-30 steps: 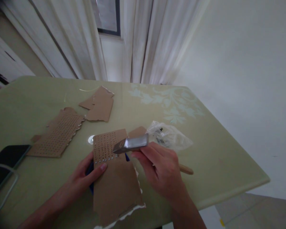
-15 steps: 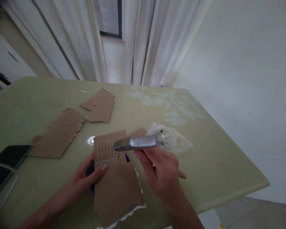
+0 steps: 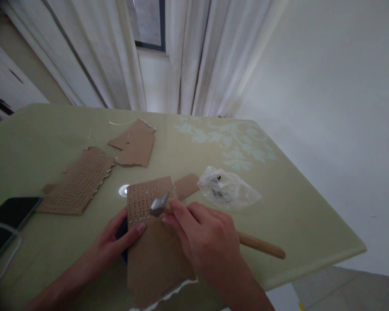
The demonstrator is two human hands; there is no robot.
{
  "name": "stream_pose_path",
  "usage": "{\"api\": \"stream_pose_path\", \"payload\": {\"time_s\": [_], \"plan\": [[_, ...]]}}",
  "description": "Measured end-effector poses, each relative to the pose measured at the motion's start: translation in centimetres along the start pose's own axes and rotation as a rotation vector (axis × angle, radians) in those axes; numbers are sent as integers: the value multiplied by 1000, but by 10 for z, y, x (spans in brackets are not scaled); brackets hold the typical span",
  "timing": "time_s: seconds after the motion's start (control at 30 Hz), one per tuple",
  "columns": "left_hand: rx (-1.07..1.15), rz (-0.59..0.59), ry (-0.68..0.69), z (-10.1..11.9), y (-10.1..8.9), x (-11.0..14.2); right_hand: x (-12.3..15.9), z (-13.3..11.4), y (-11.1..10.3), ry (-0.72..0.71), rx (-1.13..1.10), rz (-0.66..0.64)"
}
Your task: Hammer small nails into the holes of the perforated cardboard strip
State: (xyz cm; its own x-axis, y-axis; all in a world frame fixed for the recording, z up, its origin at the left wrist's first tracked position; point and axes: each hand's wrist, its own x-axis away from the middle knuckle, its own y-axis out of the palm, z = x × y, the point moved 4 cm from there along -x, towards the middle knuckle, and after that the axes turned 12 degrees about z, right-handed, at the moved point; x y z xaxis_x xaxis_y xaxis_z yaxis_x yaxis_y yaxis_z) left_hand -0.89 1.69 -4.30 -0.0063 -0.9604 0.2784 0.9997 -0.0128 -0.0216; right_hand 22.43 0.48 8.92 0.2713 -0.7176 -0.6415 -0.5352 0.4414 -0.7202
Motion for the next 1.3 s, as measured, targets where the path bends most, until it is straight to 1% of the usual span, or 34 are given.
{"api": "stream_pose_path", "payload": {"time_s": [0.03, 0.07, 0.1, 0.23, 0.27, 0.3, 0.33, 0.43, 0.47, 0.5, 0.53, 0.63, 0.7, 0.77, 0.83, 0.9, 0.97, 1.0, 1.1, 1.17, 1.23, 1.3], "plan": [[0, 2, -3, -1, 0, 0, 0, 0, 4, -11, 37, -35], [6, 1, -6, -1, 0, -1, 0, 0, 5, -21, 62, -43], [14, -6, -7, -1, 0, -1, -1, -1, 4, -27, 65, -23], [23, -24, -10, 2, 2, -1, -8, -4, -12, -4, 3, 172], [18, -16, -10, 3, 1, 0, -11, -5, -14, -4, 8, 194], [16, -9, -10, 3, 1, 0, -13, -6, -14, -8, 26, 190], [19, -5, -10, 4, 1, 0, -15, -7, -12, -20, 56, 157], [37, -19, 5, 6, 2, 0, -18, -8, 1, -88, 185, -44], [41, -28, 11, 7, 3, 0, -19, -8, 3, -108, 220, -92], [42, -35, 16, 7, 3, 0, -20, -8, 4, -118, 234, -113], [42, -39, 18, 7, 4, -1, -22, -8, 1, -118, 225, -100], [37, -32, 23, 7, 4, -1, -28, -11, -13, -82, 109, 27], [23, -24, 29, 9, 4, -2, -31, -15, -18, -81, 43, 76], [9, -23, 39, 10, 4, -2, -32, -18, -16, -109, 46, 60], [6, -24, 58, 13, 5, -1, -31, -20, -8, -160, 111, -17], [18, -17, 73, 14, 5, -1, -28, -20, 0, -213, 204, -126], [24, -9, 75, 14, 4, -1, -26, -18, 3, -239, 261, -181], [22, -7, 73, 13, 4, 0, -26, -17, 1, -231, 263, -170], [21, -21, 58, 10, 4, -1, -31, -16, -10, -151, 166, -29], [26, -30, 55, 7, 4, -1, -33, -15, -12, -114, 105, 28], [27, -32, 64, 6, 4, -2, -33, -16, -7, -127, 118, -7], [23, -29, 78, 6, 4, -3, -28, -15, 3, -158, 191, -90]]}}
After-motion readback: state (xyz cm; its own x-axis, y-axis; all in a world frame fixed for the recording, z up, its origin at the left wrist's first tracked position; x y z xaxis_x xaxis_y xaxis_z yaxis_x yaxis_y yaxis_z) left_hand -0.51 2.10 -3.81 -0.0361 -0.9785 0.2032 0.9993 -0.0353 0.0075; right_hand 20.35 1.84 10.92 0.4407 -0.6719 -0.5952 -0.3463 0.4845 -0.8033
